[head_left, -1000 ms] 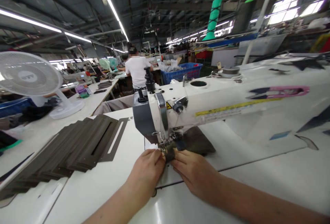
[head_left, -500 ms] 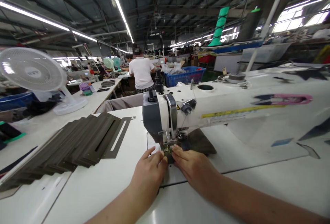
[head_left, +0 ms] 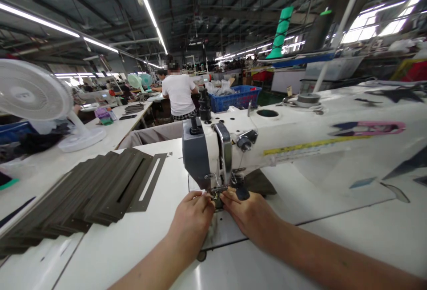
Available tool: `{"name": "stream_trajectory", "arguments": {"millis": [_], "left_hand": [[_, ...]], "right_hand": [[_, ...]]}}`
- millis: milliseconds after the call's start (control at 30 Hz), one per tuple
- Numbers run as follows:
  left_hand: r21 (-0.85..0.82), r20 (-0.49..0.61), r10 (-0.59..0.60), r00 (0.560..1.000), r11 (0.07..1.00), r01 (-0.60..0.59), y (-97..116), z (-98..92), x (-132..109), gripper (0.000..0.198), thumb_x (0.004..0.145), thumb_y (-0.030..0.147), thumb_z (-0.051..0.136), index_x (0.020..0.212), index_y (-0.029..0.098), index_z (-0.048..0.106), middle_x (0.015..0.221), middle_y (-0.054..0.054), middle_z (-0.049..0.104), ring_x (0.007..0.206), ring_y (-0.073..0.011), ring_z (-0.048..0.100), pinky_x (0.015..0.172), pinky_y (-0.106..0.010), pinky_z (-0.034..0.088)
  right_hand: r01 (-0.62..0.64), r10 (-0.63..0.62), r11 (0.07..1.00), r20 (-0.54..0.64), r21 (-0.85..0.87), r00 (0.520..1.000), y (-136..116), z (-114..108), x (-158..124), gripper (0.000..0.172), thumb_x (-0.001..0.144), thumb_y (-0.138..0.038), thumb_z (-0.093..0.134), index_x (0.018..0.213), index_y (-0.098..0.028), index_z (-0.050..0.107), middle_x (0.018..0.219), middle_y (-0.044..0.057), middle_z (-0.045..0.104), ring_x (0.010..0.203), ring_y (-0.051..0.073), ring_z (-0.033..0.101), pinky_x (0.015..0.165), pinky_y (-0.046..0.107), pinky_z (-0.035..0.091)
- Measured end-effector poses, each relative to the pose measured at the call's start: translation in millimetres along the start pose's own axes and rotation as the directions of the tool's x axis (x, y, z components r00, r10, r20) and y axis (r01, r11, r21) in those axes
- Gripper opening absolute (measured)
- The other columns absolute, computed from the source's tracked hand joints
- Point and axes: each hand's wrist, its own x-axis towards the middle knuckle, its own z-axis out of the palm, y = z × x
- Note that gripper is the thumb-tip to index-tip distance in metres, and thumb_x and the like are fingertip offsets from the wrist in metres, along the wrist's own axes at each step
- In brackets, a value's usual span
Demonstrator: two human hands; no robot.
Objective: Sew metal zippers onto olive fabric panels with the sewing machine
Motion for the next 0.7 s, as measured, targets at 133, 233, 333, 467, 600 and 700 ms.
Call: {"name": "stream_trajectory", "arguments": {"millis": [133,233,333,467,600,700], "left_hand": [[-0.001,0.011,0.001,1.000,1.000,-0.001,0,-0.4,0,0.025,0.087,0.008,0.037,0.077,0.012,0.059,0.075,-0.006,0.062,0.071,-0.0164,0.061,0.075,-0.032,0.051],[-0.020,0.032,0.009,0.999,1.000,-0.008,0,0.7,0,0.022,0.086,0.007,0.039,0.081,0.012,0.059,0.076,-0.006,0.062,0.072,-0.0166,0.061,0.075,-0.033,0.050],[-0.027,0.041,0.013,0.999,1.000,-0.012,-2,3.0,-1,0.018,0.084,0.007,0.042,0.083,0.012,0.059,0.077,-0.007,0.063,0.072,-0.0166,0.061,0.077,-0.033,0.050],[-0.042,0.017,-0.007,1.000,0.999,0.008,-8,3.9,-3,0.012,0.081,0.006,0.049,0.081,0.013,0.059,0.081,-0.006,0.064,0.073,-0.0169,0.061,0.077,-0.033,0.050],[-0.070,0.002,-0.082,0.997,0.994,0.082,3,-7.8,-5,0.011,0.082,0.010,0.050,0.082,0.016,0.060,0.086,-0.005,0.064,0.075,-0.0167,0.061,0.078,-0.035,0.050],[-0.137,0.003,-0.054,0.999,0.989,0.054,29,-20.9,-5,0.026,0.084,0.028,0.051,0.105,0.014,0.056,0.100,-0.012,0.062,0.095,-0.0234,0.058,0.087,-0.044,0.046]], "right_hand": [[-0.015,0.015,1.000,0.023,0.011,1.000,-1,-2,2,0.025,0.085,-0.007,0.038,0.083,-0.011,0.062,0.083,0.010,0.066,0.082,0.021,0.062,0.075,0.031,0.052],[-0.012,0.010,0.999,0.038,0.034,0.999,-3,-3,3,0.026,0.086,-0.008,0.037,0.083,-0.013,0.062,0.085,0.009,0.066,0.083,0.020,0.062,0.075,0.030,0.051],[-0.027,0.024,0.999,0.059,0.040,0.998,-5,-3,4,0.027,0.087,-0.008,0.035,0.083,-0.013,0.061,0.086,0.008,0.066,0.081,0.018,0.061,0.073,0.028,0.050],[-0.043,0.039,0.998,0.106,0.036,0.994,4,-10,3,0.019,0.085,-0.009,0.041,0.089,-0.014,0.060,0.090,0.007,0.065,0.083,0.017,0.060,0.075,0.026,0.048],[-0.136,0.171,0.952,0.110,-0.275,0.979,20,-28,-7,0.009,0.077,-0.014,0.053,0.084,-0.013,0.059,0.088,0.012,0.062,0.085,0.025,0.057,0.074,0.037,0.047],[-0.145,0.214,0.881,0.106,-0.451,0.971,6,-39,-30,0.011,0.069,-0.006,0.050,0.072,-0.014,0.057,0.077,0.012,0.060,0.072,0.027,0.057,0.064,0.040,0.047]]}}
